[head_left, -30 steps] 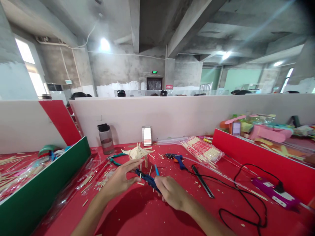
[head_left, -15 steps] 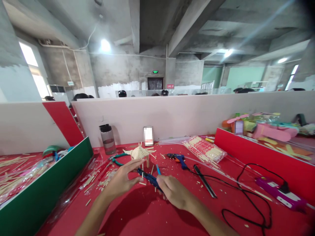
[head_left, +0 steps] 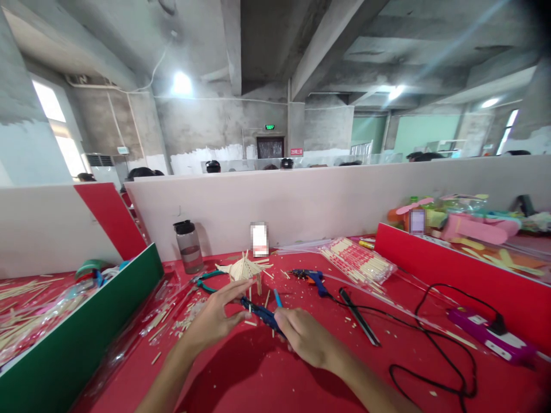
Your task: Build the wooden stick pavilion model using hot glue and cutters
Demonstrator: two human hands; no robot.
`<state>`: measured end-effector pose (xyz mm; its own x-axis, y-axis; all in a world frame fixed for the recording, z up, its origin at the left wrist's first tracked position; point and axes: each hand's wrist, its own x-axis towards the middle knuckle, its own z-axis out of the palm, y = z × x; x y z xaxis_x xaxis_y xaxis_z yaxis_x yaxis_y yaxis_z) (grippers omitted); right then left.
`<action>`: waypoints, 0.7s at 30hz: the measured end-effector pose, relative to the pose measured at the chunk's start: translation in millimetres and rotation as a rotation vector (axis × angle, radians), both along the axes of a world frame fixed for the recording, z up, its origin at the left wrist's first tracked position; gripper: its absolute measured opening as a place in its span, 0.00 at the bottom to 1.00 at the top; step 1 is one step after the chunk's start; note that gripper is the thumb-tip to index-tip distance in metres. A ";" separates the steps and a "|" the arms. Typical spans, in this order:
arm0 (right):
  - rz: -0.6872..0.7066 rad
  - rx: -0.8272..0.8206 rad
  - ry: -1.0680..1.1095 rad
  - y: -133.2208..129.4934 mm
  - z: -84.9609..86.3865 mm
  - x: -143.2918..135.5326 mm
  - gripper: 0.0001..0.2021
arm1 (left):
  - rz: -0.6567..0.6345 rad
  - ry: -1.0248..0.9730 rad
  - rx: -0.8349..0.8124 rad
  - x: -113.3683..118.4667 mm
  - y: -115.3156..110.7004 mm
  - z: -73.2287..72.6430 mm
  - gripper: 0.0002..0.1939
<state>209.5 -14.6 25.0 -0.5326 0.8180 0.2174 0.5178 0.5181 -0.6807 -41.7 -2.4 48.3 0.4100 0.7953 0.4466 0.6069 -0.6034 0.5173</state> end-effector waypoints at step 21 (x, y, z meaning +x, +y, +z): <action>0.004 -0.025 0.016 -2.0 2.5 -3.6 0.24 | 0.026 -0.011 0.012 -1.6 0.0 -1.0 0.29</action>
